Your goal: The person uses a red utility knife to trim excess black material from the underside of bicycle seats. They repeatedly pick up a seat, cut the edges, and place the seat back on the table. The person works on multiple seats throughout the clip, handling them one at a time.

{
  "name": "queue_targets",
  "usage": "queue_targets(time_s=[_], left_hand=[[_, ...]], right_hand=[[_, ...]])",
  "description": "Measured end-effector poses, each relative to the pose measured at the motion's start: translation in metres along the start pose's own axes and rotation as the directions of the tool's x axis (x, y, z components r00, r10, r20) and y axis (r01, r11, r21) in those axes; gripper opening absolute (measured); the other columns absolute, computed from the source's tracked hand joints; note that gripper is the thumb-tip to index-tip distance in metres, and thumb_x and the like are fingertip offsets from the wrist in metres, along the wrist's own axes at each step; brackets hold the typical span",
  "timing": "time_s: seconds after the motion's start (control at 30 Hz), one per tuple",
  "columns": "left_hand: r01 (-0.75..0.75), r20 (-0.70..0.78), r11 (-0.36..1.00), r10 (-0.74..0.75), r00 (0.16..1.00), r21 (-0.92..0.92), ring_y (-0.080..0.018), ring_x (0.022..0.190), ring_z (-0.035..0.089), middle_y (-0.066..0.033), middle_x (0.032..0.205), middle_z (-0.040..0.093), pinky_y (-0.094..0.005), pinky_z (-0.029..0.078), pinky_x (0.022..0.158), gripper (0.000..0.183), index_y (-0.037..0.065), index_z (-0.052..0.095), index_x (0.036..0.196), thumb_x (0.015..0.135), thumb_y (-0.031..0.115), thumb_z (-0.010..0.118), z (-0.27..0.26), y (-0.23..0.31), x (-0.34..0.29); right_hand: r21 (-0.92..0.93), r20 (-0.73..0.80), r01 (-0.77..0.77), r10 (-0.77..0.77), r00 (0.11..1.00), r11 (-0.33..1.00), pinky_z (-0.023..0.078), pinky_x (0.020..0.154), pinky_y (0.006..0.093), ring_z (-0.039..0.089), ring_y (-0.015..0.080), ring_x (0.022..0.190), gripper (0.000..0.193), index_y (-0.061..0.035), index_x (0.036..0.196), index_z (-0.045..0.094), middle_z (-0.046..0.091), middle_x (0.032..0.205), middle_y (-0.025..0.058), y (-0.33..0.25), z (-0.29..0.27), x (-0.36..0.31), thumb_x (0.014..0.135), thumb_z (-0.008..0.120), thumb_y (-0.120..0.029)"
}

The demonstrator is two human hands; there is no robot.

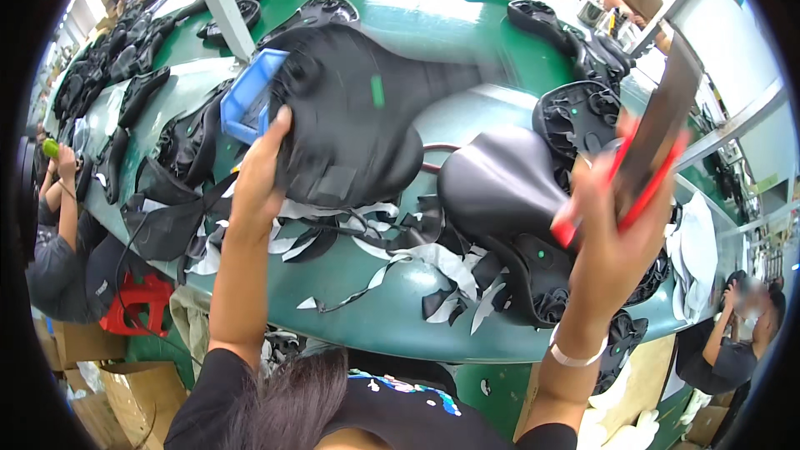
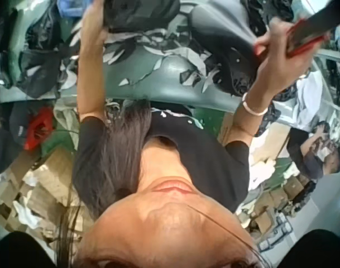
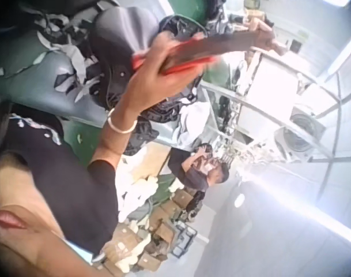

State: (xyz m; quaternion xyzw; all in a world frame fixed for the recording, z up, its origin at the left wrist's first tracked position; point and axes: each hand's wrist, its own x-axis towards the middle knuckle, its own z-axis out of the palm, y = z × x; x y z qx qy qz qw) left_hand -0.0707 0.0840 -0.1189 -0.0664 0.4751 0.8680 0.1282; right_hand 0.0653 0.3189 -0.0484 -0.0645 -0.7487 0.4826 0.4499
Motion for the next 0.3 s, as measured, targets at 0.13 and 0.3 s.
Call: queue_targets(time_s=[0.13,0.3], left_hand=[[-0.306,0.306,0.875,0.195,0.932,0.375,-0.0104,0.057,0.053,-0.0058,0.082,0.066,-0.0274,0.046,0.056,0.035,0.000,0.061,0.101,0.098,0.032,0.049,0.016,-0.070,0.030],[-0.692,0.683,0.653,0.354,0.639,0.309,-0.0101,0.067,0.057,-0.0038,0.074,0.062,-0.0233,0.047,0.065,0.017,-0.001,0.064,0.083,0.092,0.014,0.059,0.031,-0.159,0.043]], right_hand=[[0.223,0.141,0.041,-0.074,0.987,0.974,0.041,0.040,0.0234,0.045,0.0088,0.044,0.037,-0.0007,0.105,0.055,0.048,0.062,0.0016,0.011,0.068,0.134,0.077,0.072,-0.017],[-0.268,0.295,-0.218,0.295,0.909,0.938,0.050,0.051,0.0245,0.062,0.0158,0.054,0.061,-0.0138,0.135,0.048,0.064,0.074,0.0065,0.172,0.128,0.243,0.078,0.067,-0.013]])
